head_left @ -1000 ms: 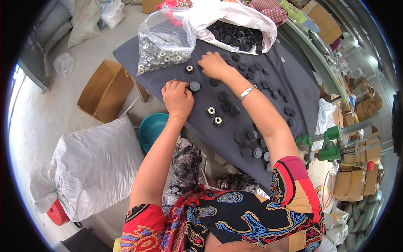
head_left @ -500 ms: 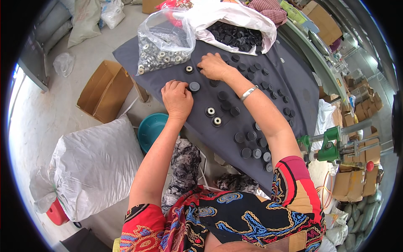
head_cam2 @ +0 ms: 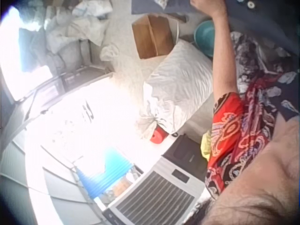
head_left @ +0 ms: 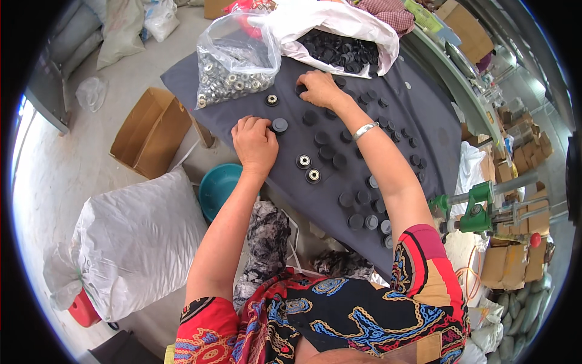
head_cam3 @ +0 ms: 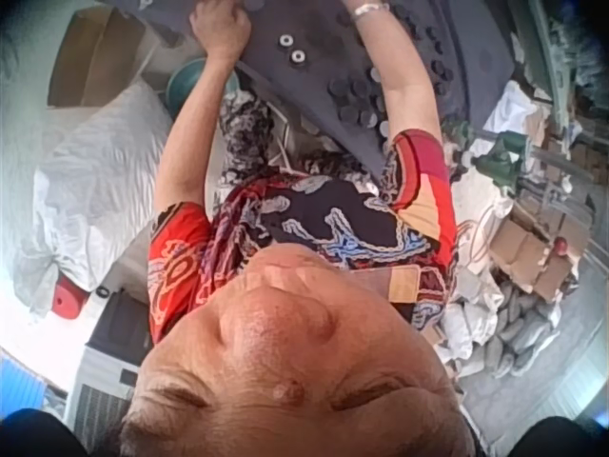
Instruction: The person assembles small circular components by placing a metal ring into a black cap and using a green manual press to secure them. They repeatedly pick up parts from a table, operate the press lever, and inspect the finished units.
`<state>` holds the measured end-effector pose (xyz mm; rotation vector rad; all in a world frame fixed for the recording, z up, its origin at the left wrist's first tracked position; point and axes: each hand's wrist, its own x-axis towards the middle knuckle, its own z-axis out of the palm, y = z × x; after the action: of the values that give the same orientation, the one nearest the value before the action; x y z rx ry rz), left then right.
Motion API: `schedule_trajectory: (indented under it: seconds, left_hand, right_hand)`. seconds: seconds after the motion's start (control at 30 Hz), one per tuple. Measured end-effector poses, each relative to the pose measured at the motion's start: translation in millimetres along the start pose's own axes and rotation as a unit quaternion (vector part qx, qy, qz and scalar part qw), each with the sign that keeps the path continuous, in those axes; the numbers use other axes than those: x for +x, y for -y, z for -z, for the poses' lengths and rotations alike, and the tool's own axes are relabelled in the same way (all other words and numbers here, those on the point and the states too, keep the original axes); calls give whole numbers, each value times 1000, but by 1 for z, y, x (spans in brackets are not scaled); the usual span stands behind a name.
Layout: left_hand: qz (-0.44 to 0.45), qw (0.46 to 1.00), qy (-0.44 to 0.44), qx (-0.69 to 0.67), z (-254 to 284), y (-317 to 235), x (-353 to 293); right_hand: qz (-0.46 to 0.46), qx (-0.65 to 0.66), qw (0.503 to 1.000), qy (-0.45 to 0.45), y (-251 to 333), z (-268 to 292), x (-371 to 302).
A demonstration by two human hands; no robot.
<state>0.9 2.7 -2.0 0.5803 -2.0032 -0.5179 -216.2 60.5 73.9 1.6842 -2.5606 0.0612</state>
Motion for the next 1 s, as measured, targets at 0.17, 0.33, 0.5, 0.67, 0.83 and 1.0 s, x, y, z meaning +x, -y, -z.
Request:
schedule_trajectory:
  seconds: [0.17,0.33,0.5,0.67,0.83,1.0]
  left_hand:
    - [2,1000,1,3,0,1,-1]
    - [-3,1000,0,15,4,-1,0]
    - [-3,1000,7,19,3,0,2]
    - [-3,1000,6,14,1,0,0]
    - [-4,1000,5,15,2,0,1]
    - [-2,1000,1,17,2,0,0]
  right_hand:
    - [-14,10,1000,14,0,-1,0]
    - [-14,-8,1000,27,8,1,4]
    - [-4,23,999,-26,-1,-10,1]
    - [-9,106,987,-122,-15,-7,1]
    - [2,95,992,-81,-27,4,-2]
    - [18,96,994,-48,-16,8,-9]
